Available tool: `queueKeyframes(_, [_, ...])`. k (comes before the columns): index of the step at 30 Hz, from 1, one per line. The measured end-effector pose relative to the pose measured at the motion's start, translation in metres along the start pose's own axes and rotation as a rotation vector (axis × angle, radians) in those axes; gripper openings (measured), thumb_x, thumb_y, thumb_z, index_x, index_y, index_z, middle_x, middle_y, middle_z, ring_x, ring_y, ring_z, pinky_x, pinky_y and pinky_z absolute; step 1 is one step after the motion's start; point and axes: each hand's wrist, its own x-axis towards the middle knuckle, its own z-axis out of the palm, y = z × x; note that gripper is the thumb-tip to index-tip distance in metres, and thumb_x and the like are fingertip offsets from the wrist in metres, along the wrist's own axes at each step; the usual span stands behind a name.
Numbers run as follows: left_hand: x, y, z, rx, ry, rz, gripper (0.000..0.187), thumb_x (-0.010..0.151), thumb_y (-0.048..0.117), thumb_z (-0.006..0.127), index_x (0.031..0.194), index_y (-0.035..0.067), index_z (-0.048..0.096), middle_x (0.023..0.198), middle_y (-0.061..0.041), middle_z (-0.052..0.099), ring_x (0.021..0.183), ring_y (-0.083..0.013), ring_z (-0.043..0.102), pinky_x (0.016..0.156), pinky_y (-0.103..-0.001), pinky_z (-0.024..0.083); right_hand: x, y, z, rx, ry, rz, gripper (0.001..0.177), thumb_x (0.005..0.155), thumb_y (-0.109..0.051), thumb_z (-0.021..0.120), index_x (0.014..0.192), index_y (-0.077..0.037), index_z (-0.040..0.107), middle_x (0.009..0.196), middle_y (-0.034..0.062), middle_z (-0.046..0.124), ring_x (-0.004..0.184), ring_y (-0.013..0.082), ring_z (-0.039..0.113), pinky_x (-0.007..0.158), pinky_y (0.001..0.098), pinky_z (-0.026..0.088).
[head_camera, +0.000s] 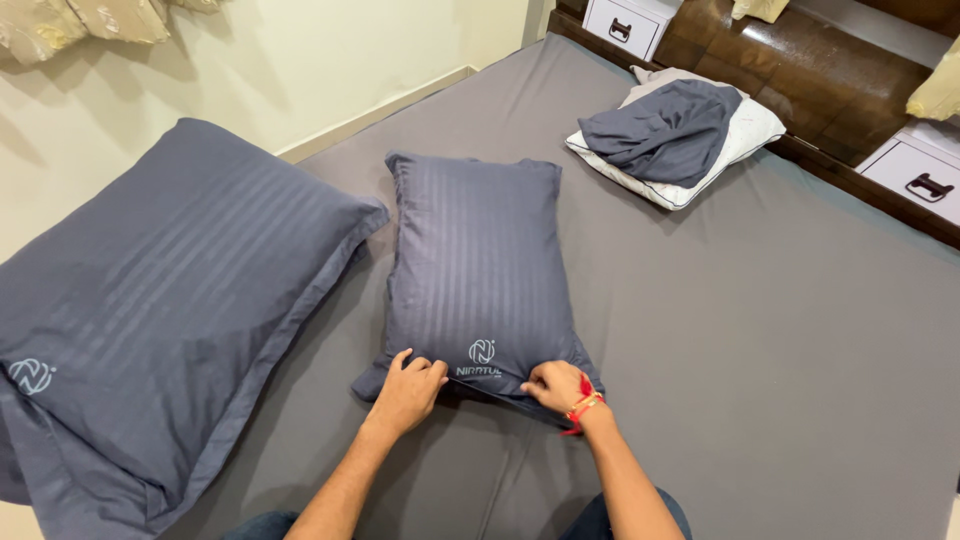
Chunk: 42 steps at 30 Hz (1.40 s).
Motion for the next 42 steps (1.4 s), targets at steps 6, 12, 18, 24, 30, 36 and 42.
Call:
queueKeyframes(6, [0.002,-0.004,-0.001,-0.115,-0.024,-0.152,0.012,0.102,0.022,0.055,0.102,0.009,0.056,0.063,-0.006,0.061,0.068,-0.0273,0.063,0.105,-0.049,0.044,-0.03,-0.024,0.004,0.046,-0.159,-0.286,0.045,0.069,-0.037,0.087,0.099,-0.008,0.071,0.101,0.0138,0.068,0.097,0.0349,0.065,0.078,0.0464,0.052])
queueKeyframes(12, [0.002,-0.006,-0.012,-0.074,-0.119,-0.082,0.022,0.095,0.032,0.065,0.105,0.012,0.059,0.071,-0.005,0.065,0.078,-0.0247,0.066,0.105,-0.052,0.04,-0.023,0.0,0.024,0.048,-0.077,-0.149,0.012,0.092,-0.016,0.061,0.1,-0.006,0.063,0.094,0.016,0.068,0.097,0.0371,0.065,0.083,0.0484,0.05])
queueKeyframes(18, [0.001,-0.004,-0.019,-0.016,-0.174,0.049,0.038,0.075,0.043,0.076,0.096,0.011,0.07,0.092,-0.004,0.07,0.09,-0.0242,0.064,0.106,-0.059,0.031,-0.016,0.018,0.04,0.127,0.06,-0.114,0.014,0.098,-0.01,0.049,0.112,-0.007,0.053,0.089,0.0176,0.068,0.091,0.0385,0.066,0.08,0.0497,0.05])
queueKeyframes(24, [0.009,-0.008,-0.011,-0.04,-0.114,-0.128,0.021,0.1,0.035,0.073,0.112,0.018,0.071,0.107,0.0,0.068,0.11,-0.0216,0.062,0.108,-0.043,0.043,-0.018,-0.015,0.046,-0.055,0.178,-0.17,0.024,0.091,-0.007,0.051,0.114,-0.01,0.058,0.088,0.0153,0.068,0.092,0.0353,0.067,0.078,0.0498,0.05])
queueKeyframes(30, [0.069,0.03,-0.041,0.239,-0.232,-0.029,0.112,0.059,0.025,0.091,0.155,0.042,0.037,0.166,-0.01,0.026,0.146,-0.0375,0.025,0.112,-0.064,0.027,-0.023,-0.051,0.023,-0.084,0.041,-0.177,0.041,0.081,-0.041,0.075,0.1,-0.008,0.061,0.088,0.0142,0.071,0.09,0.0358,0.066,0.075,0.0503,0.05])
queueKeyframes(36, [0.119,0.028,0.025,0.366,-0.102,0.016,0.103,0.072,0.019,0.081,0.154,0.053,0.028,0.165,-0.009,0.024,0.149,-0.0415,0.025,0.107,-0.069,0.031,-0.009,-0.03,0.05,-0.12,0.025,-0.141,0.033,0.091,-0.043,0.07,0.098,-0.011,0.069,0.082,0.0154,0.072,0.082,0.037,0.07,0.07,0.0504,0.052])
queueKeyframes(42, [0.149,-0.009,0.091,0.534,0.043,-0.11,0.086,0.085,0.019,0.067,0.154,0.056,0.031,0.164,-0.01,0.025,0.146,-0.0443,0.029,0.099,-0.067,0.037,-0.026,-0.047,0.058,-0.03,-0.222,-0.269,0.023,0.092,-0.035,0.066,0.1,-0.017,0.077,0.086,0.0148,0.073,0.083,0.0363,0.07,0.071,0.0496,0.053])
